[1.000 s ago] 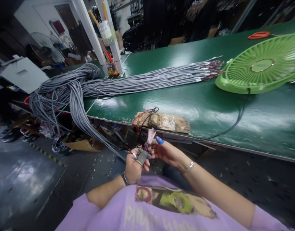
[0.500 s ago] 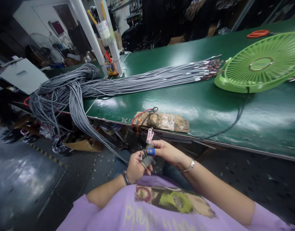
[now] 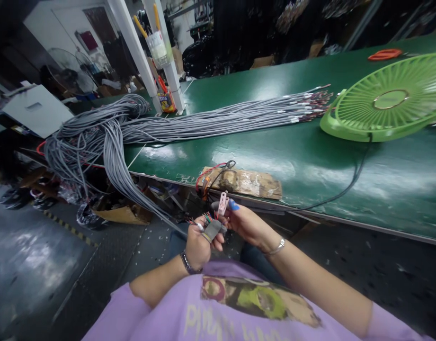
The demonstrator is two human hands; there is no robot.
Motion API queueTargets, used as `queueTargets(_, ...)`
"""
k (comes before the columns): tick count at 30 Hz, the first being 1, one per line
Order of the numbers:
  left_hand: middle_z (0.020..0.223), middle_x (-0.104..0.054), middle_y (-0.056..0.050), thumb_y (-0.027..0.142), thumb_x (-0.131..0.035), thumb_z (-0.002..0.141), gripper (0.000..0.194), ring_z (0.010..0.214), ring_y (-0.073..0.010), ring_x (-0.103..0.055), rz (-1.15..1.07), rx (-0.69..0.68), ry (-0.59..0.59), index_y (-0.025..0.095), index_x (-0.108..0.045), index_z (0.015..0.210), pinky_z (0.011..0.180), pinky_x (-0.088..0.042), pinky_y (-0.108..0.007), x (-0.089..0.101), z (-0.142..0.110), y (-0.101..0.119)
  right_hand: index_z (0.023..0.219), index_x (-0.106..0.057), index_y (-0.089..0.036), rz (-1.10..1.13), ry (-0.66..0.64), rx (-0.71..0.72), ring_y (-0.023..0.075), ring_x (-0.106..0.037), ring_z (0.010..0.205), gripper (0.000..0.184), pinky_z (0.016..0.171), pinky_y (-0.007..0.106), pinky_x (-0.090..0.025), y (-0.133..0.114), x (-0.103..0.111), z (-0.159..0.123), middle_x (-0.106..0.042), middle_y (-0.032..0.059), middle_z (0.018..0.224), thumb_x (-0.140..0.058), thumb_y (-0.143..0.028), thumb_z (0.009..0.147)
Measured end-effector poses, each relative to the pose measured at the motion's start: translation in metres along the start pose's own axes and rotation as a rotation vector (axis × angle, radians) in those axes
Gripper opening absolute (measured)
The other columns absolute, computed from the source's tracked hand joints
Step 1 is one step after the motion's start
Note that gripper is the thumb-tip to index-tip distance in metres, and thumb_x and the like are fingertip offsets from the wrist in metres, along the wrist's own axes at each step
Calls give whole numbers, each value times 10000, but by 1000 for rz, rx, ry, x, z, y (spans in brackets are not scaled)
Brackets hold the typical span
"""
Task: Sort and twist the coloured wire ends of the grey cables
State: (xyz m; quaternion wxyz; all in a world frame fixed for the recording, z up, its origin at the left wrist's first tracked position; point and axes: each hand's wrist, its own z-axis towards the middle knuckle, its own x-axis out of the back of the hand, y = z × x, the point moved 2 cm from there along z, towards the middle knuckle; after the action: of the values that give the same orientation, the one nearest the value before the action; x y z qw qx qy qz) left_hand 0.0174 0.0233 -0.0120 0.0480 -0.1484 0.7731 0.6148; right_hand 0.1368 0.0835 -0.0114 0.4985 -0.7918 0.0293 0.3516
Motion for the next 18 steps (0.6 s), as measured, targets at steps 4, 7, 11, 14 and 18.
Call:
queueTargets(4,455,-602,11,598,-728,616,466,295,-72,-460,-16,-6,2,166,-560,661,300,-301,-172,-3,2,4,578,-575,-183,-246,214,257,102,-374,507,527,513,257,-332,-3,-1,0,-486,-28,524,-683,-694,645)
queueTargets(7,454,-600,13,611,-727,610,478,294,-71,-460,-10,7,-4,165,-562,659,298,-290,-171,-4,3,4,557,-578,-193,-207,219,282,119,-405,524,556,535,270,-354,-3,-3,3,-503,-14,523,-620,-735,672)
queueTargets(11,438,-591,18,635,-731,585,503,282,-69,-452,18,39,-13,163,-571,655,293,-290,-171,-5,4,3,650,-652,-188,57,85,110,132,-465,537,517,503,270,-374,1,-7,11,-593,15,604,-709,-700,605)
queueTargets(14,433,-587,17,642,-740,568,515,278,-68,-450,25,54,-13,163,-560,632,292,-296,-171,-6,5,2,637,-666,-178,141,90,96,127,-476,537,455,507,261,-390,3,-6,15,-603,18,599,-771,-620,599)
queueTargets(18,428,-583,19,650,-742,560,522,279,-68,-449,34,70,-19,167,-554,626,292,-299,-170,-7,5,2,698,-699,-173,195,112,87,127,-497,549,395,524,255,-413,8,-2,18,-623,21,621,-774,-558,649)
